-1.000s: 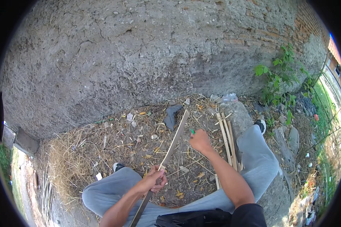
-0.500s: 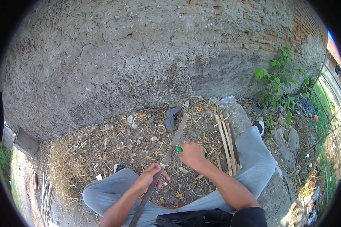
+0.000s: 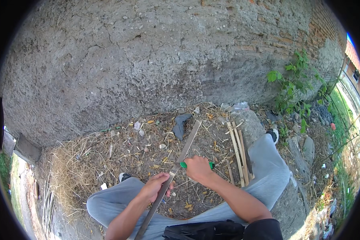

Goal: The person shaves a bamboo strip using a utility knife and then splits another bamboo strip with a machete.

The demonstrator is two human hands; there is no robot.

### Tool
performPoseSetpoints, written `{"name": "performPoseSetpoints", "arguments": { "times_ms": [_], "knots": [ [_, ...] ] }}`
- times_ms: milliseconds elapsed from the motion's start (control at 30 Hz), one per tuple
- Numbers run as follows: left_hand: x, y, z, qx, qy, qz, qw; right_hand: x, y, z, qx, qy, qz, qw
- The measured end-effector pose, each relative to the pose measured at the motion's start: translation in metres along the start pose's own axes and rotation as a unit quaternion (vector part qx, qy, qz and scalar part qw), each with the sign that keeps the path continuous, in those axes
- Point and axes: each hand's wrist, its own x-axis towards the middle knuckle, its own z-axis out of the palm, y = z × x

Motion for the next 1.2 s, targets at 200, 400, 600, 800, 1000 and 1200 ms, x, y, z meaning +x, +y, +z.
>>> {"name": "performPoseSetpoints", "arguments": {
  "times_ms": [200,400,600,800,1000,1200],
  "knots": [
    [0.000,-0.001,0.000,0.004,0.010,-0.009,1.000,-0.002,-0.003,0.002,-0.002,0.001,-0.019,1.000],
    [-0.002,-0.005,0.003,-0.033,0.004,-0.055,0.998,-0.006,-0.005,0.012,-0.017,-0.005,-0.025,1.000],
    [-0.008,-0.005,0.015,0.031,0.045,-0.021,0.998,-0.014,-0.024,0.006,-0.049,0.017,-0.021,0.998],
    [0.001,-0.034,0.013,0.096,0.094,0.071,0.988,-0.005,-0.016,0.017,-0.097,0.024,0.006,0.995],
    [-0.022,-0.027,0.027,0.048,0.058,-0.027,0.997,0.024,0.029,0.008,-0.132,0.035,0.089,0.987],
    [-0.015,-0.042,0.017,0.079,0.021,-0.070,0.994,0.044,0.083,0.013,-0.150,0.046,0.181,0.971]
  ]
}}
